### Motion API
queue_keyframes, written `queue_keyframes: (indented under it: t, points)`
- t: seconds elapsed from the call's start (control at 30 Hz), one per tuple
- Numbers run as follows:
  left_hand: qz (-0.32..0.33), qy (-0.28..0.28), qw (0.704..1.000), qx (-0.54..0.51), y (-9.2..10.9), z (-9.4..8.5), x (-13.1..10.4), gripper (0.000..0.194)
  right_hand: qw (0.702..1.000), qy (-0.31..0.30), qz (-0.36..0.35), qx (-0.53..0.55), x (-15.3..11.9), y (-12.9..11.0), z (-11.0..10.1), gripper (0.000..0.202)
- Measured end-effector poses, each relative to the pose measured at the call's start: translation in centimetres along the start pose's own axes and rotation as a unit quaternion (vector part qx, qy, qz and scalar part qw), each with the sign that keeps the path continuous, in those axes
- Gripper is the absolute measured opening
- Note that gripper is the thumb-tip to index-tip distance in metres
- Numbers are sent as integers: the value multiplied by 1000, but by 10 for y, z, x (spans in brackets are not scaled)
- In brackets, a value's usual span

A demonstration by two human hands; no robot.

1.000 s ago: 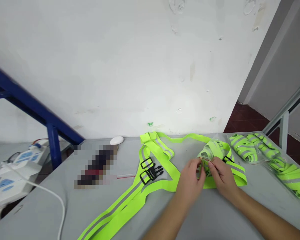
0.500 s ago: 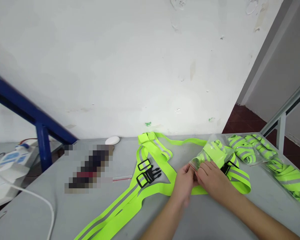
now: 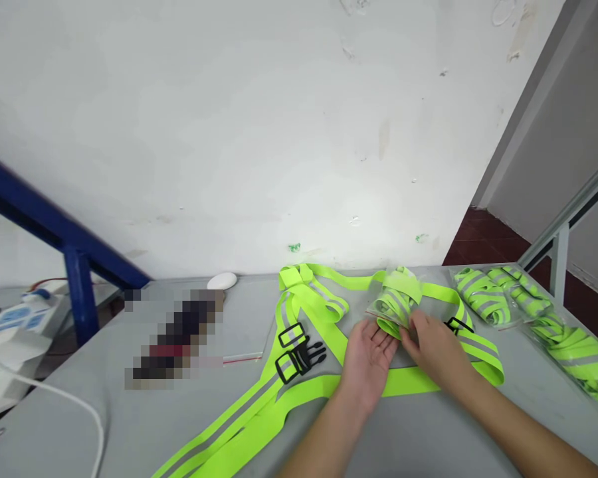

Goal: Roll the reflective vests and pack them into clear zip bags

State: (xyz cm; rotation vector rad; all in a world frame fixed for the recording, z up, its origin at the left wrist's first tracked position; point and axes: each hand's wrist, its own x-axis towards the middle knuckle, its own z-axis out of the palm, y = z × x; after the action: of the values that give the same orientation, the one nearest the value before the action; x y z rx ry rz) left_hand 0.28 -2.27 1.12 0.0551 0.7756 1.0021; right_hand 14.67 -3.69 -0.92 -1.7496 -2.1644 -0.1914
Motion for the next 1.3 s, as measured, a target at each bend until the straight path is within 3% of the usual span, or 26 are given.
queue_keyframes:
  t: [0.13,0.3,0.47,0.6,0.7,0.9,0.97,1.03,1.1,1.13,1.23,1.3]
  points:
    - [9,-45,999,22,-3,-1,-2,16,995,-14,-50,-82,-1,5,-6,22]
    - [34,-96,991,83,-9,-1,-1,17,992,-23,-112,-52,2,6,-11,25]
    - [73,-114,961,243,-17,-2,6,13,984,33,-175,14,8,10,-15,28]
    - [66,-90,934,341,-17,-4,8,13,969,84,-225,53,6,11,-20,30]
    - [73,-71,950,294,-16,-3,6,13,959,114,-252,68,2,6,-22,28]
    - [52,-14,995,80,-15,-2,3,17,950,143,-267,78,-1,-14,-19,27]
    - [66,-13,995,68,-14,-3,1,16,949,147,-263,97,-1,-16,-18,27]
    - [88,-50,985,138,-12,-3,-1,15,948,157,-243,130,-2,-16,-18,27]
    - [105,-93,951,276,-7,-4,-4,13,950,161,-202,178,-3,-11,-20,29]
    - [123,-99,920,359,-3,-4,-5,13,950,157,-173,206,-4,-9,-20,29]
    - [250,-30,772,584,7,-4,-10,20,943,128,-94,293,-6,-2,-21,31]
    - [362,7,663,656,12,-4,-15,23,931,119,-65,338,-7,-1,-24,31]
